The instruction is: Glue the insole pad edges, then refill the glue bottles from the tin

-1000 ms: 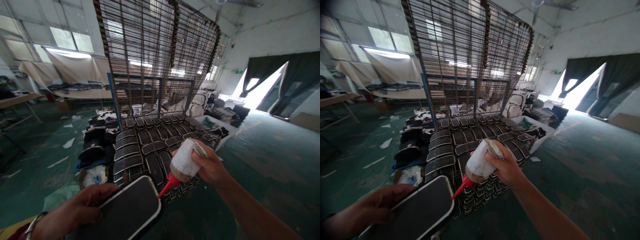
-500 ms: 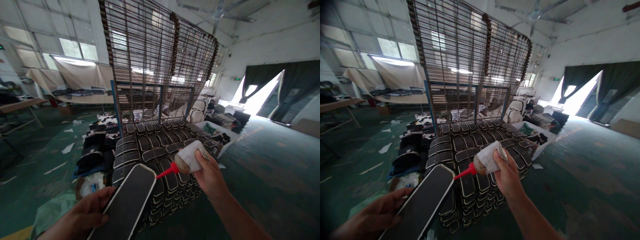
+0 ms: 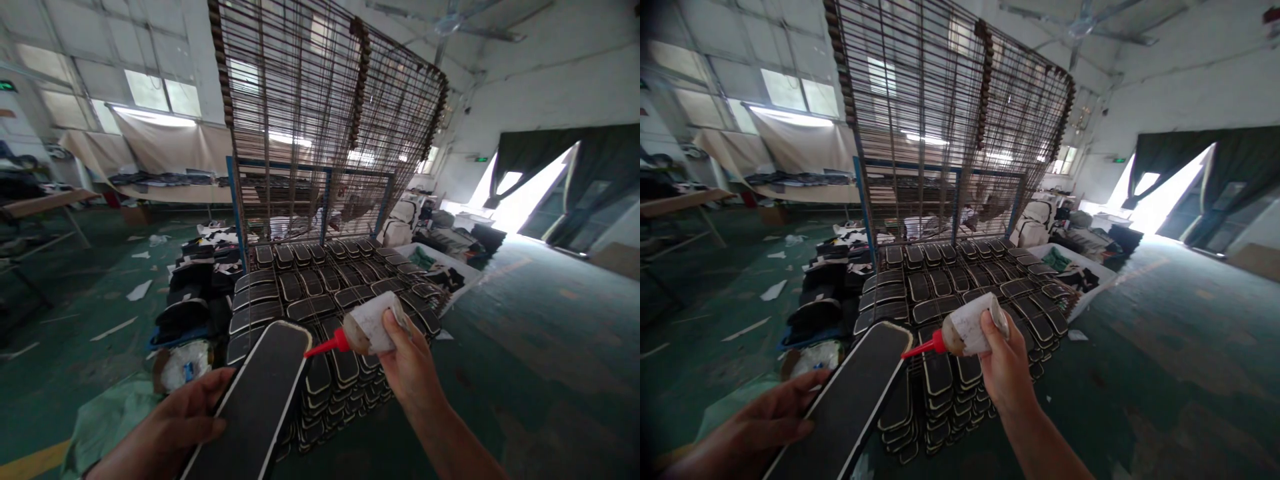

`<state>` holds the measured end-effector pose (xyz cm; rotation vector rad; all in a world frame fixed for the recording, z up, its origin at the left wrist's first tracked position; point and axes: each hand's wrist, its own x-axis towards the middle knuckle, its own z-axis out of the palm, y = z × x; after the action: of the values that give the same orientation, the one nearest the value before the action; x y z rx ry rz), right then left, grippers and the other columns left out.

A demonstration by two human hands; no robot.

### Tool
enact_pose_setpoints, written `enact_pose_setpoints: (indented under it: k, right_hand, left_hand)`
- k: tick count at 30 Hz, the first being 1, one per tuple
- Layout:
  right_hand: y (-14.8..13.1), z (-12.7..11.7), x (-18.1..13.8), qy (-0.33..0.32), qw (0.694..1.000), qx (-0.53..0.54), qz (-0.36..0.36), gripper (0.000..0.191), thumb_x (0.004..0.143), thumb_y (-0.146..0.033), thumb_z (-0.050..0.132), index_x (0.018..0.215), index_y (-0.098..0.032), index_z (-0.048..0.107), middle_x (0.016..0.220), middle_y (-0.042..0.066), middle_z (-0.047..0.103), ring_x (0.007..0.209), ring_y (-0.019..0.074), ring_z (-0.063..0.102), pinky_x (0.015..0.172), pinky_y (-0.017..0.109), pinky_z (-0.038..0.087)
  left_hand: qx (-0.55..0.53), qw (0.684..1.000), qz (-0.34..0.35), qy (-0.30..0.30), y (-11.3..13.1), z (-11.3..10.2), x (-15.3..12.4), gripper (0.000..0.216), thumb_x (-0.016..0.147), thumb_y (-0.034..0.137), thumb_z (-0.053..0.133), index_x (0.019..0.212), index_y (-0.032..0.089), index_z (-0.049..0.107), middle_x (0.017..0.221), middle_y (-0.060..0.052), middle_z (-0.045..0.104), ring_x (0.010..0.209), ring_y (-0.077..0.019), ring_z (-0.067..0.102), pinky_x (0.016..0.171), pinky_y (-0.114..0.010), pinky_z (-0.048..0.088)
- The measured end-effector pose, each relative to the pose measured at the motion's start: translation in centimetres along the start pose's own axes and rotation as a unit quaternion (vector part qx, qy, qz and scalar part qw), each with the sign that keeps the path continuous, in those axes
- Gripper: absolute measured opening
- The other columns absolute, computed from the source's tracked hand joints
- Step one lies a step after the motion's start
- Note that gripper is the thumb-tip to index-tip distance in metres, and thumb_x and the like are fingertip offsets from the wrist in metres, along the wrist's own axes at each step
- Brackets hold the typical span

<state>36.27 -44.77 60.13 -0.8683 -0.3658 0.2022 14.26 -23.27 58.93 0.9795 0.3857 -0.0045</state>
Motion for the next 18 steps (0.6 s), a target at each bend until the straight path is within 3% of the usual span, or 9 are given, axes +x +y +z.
enact_pose_setpoints:
  k: [8, 18]
  right_hand:
    - [1.1, 0.7, -1.8, -0.008, 0.999, -0.018, 0.033, 0.034, 0.075, -0.039, 0.079, 0.098, -0.017, 0.065, 0.088, 0.006, 0.067, 0.089, 0.0273, 0.062, 0.079, 0.041, 0.054]
    - [1.6, 1.4, -4.7, -0.072, 0.994, -0.026, 0.075, 0.033, 0.080, -0.039, 0.074, 0.106, -0.019, 0.065, 0.097, 0.010, 0.069, 0.095, 0.0291, 0.063, 0.080, 0.041, 0.054]
  left_hand:
    - [-0.013, 1.000, 0.022, -0.004, 0.1, -0.1, 0.0, 0.051, 0.070, 0.004, 0.068, 0.117, 0.022, 0.060, 0.106, -0.011, 0.073, 0.092, -0.0342, 0.070, 0.079, -0.048, 0.057]
    - [-0.004, 0.999, 0.029, 0.015, 0.4, -0.8, -0.3, 0.047, 0.072, 0.003, 0.067, 0.115, 0.020, 0.057, 0.105, -0.009, 0.072, 0.088, -0.0284, 0.071, 0.076, -0.040, 0.058]
